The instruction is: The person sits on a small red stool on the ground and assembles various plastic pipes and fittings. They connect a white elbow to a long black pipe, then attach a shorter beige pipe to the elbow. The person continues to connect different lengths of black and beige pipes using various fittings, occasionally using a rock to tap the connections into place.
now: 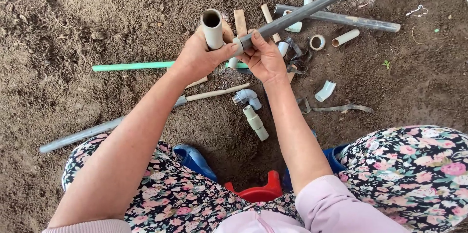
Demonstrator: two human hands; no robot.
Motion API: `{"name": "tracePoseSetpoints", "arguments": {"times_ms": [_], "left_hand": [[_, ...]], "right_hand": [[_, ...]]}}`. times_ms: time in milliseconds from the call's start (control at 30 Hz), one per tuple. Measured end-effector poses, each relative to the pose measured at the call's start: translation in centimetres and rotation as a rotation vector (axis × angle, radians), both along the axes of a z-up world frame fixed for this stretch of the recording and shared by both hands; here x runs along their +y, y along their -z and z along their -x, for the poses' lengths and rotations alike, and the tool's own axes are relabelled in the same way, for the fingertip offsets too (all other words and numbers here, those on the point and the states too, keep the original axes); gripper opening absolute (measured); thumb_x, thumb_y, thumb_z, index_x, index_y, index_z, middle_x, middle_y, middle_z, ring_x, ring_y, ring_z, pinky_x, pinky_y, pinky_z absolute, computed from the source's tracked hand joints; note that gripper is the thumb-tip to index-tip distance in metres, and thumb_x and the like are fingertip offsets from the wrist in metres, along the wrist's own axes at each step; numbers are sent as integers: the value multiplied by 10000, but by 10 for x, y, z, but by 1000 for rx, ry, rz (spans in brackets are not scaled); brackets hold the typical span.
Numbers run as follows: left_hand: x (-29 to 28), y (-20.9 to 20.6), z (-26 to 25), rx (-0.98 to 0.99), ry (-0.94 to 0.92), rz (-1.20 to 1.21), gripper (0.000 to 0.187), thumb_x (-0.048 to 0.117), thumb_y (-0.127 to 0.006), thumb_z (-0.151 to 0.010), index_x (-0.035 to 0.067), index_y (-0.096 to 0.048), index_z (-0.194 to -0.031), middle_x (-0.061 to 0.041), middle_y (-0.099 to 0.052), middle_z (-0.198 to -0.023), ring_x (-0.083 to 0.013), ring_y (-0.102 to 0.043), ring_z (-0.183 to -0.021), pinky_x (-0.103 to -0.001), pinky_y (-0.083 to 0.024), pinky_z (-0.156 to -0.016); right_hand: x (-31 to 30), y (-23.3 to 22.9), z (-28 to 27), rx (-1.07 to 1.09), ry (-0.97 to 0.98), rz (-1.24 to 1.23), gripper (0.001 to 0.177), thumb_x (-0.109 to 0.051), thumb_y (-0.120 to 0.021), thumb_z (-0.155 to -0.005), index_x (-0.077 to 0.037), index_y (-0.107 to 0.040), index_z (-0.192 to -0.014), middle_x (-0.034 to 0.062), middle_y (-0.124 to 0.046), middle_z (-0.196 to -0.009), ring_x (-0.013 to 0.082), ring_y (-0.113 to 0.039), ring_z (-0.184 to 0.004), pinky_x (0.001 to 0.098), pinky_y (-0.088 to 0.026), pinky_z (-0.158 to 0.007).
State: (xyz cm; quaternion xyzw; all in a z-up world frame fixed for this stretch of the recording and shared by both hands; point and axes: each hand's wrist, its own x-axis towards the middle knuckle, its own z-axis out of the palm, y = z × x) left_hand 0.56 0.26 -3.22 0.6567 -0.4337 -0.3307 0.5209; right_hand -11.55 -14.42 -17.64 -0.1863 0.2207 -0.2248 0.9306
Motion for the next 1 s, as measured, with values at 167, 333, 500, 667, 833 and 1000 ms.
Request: {"name": "tracePoseSetpoints", "arguments": {"times_ms": [167, 333, 500, 667, 833, 1000], "left_hand": [[-8, -11, 5, -74, -155, -334, 187, 357, -728, -779, 256, -642, -912, 14, -659, -921, -181, -646, -933, -356, -468, -847], [-13, -5, 19, -130, -176, -338, 285, 312, -741, -739, 179, -645, -972, -79, -670, -907, -261, -646, -930, -411, -481, -826], [-9, -13, 7, -240, -145, -256, 347, 302, -732, -752, 216, -621, -1069, -93, -634, -996, -308, -618, -999, -439, -482, -867], [-6, -9, 2, -306, -59, -227, 359, 264, -725, -744, 195, -610, -1077, -139, -590, -1012, -357, -590, -1007, -475, -477, -870], [6, -1, 2, -270, -39, -252, 336, 248, -708, -739, 160, -621, -1052, -146, -609, -998, -358, -603, -983, -477, -473, -859], [14, -13, 13, -173, -37, -359, 298, 237, -698, -720, 162, -643, -1003, -104, -640, -959, -301, -631, -948, -444, -483, -850]], "right_hand": [[-1, 6, 0, -23, 23, -62, 221, -107, -694, -845, -37, -605, -1035, 227, -671, -1004, 377, -680, -890, 544, -576, -861], [11, 8, -6, 3, 37, -61, 240, -83, -682, -859, -34, -567, -1064, 183, -667, -981, 261, -671, -813, 337, -595, -774], [15, 5, -9, -9, 50, -131, 261, -52, -676, -863, -13, -538, -1081, 169, -640, -980, 229, -637, -805, 284, -593, -771], [28, -56, 1, 112, -29, -76, 376, -287, -770, -757, -64, -565, -979, 90, -611, -869, 193, -602, -769, 374, -577, -835], [-19, -90, 26, 125, 294, -302, 408, -392, -670, -757, -73, -492, -939, 134, -589, -879, 285, -617, -844, 465, -532, -871], [-65, -56, 34, 236, 506, -391, 440, -356, -691, -733, -37, -435, -896, 112, -547, -765, 284, -625, -709, 497, -525, -855]]}}
